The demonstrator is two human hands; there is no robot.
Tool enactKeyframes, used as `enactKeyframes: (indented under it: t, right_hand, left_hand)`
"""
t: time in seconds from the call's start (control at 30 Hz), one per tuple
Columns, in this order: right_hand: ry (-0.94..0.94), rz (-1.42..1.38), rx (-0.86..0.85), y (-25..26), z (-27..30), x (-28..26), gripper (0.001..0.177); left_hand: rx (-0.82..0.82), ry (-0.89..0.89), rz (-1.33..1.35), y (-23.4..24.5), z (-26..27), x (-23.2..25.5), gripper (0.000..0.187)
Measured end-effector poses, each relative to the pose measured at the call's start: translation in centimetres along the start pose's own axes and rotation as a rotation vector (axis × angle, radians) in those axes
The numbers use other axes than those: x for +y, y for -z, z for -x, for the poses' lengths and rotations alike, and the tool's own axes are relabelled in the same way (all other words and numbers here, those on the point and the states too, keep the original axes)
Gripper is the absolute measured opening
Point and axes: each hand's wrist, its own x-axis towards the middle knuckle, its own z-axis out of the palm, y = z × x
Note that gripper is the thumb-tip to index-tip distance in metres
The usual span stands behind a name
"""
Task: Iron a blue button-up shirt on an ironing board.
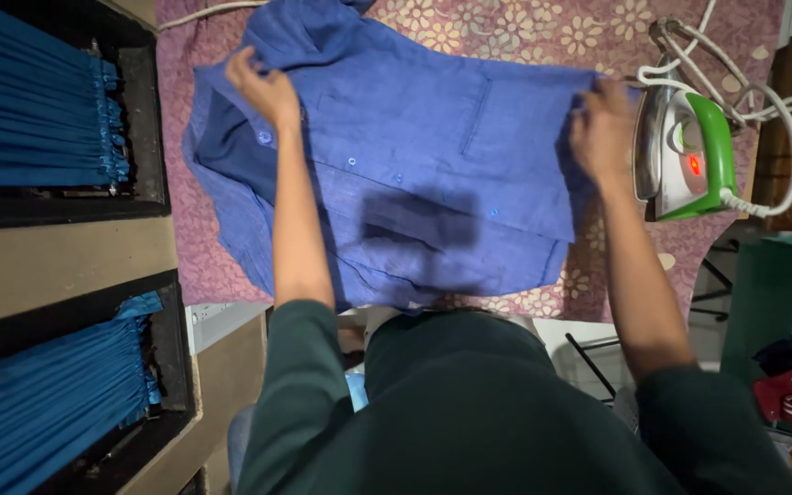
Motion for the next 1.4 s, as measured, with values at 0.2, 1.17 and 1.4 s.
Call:
enactKeyframes:
  t: [0.2, 1.17, 1.4]
  right_hand:
    - [-0.095, 0.657, 0.485, 8.6, 5.1, 5.2, 0.050]
    - [-0.170, 0.118, 0.040, 6.0, 3.2, -6.8, 0.037]
    - [-0.174, 0.177, -0.042, 4.5, 3.5, -4.7, 0.047]
  left_hand:
    - [-0.258, -0.140, 0.053, -8.9, -1.8, -7.1, 0.073]
    - [-1.139, -0.554, 0.051, 1.5, 16.2, 18.6, 0.064]
    - [-1.024, -0.454, 0.070, 5.9, 19.0, 17.8, 0.067]
